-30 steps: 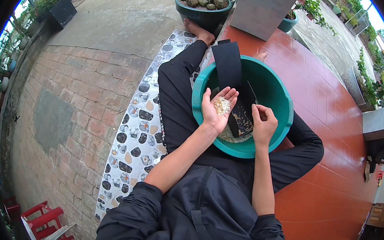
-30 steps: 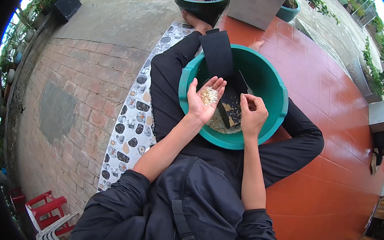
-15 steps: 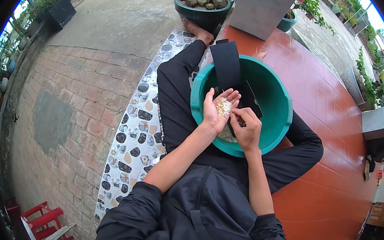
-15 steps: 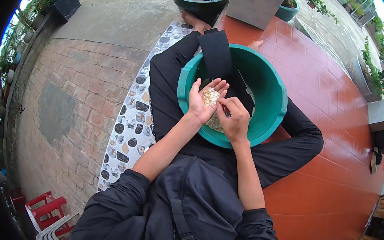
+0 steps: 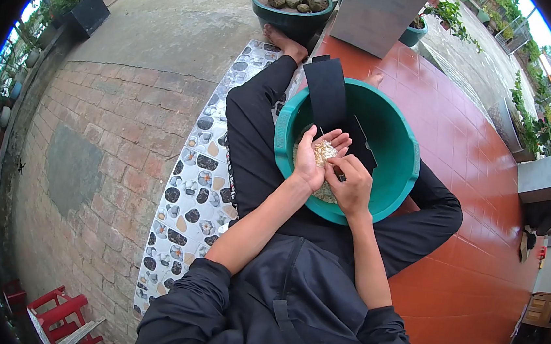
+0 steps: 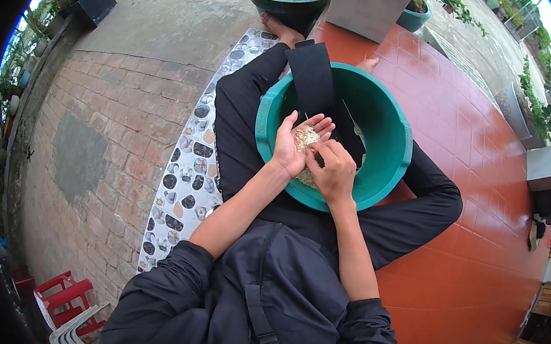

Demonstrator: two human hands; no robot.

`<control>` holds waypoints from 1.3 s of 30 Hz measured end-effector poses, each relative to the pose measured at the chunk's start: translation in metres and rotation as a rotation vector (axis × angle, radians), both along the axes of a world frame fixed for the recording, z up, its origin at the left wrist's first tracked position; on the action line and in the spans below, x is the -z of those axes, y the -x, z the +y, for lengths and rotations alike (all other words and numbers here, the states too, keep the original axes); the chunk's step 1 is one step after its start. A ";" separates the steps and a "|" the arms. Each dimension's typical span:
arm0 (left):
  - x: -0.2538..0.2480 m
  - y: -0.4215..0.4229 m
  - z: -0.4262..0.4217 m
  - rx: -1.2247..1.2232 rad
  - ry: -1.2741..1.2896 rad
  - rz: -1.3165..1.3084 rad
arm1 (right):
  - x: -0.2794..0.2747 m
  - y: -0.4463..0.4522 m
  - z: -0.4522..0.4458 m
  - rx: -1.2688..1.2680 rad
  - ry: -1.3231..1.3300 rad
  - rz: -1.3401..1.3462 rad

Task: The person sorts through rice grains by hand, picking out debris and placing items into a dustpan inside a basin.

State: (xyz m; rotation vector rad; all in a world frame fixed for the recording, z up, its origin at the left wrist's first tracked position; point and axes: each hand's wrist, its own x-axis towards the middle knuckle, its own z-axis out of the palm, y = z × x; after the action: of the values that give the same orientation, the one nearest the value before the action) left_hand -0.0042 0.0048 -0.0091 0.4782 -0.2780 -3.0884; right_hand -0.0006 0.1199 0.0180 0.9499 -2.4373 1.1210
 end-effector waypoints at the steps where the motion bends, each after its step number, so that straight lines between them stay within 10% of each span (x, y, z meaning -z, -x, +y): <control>1: 0.000 0.000 0.000 0.000 0.000 0.000 | 0.000 0.000 0.000 0.000 -0.006 0.019; 29: 0.002 0.000 0.001 0.018 -0.016 0.002 | -0.002 0.001 0.001 -0.020 0.164 -0.074; 39: 0.002 -0.001 -0.001 -0.041 -0.027 -0.014 | 0.003 0.013 0.013 0.364 0.296 -0.246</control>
State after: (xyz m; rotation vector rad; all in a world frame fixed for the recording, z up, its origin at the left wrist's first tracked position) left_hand -0.0031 0.0043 -0.0111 0.5004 -0.2235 -3.0537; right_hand -0.0140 0.1328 0.0155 0.2777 -2.3970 1.4695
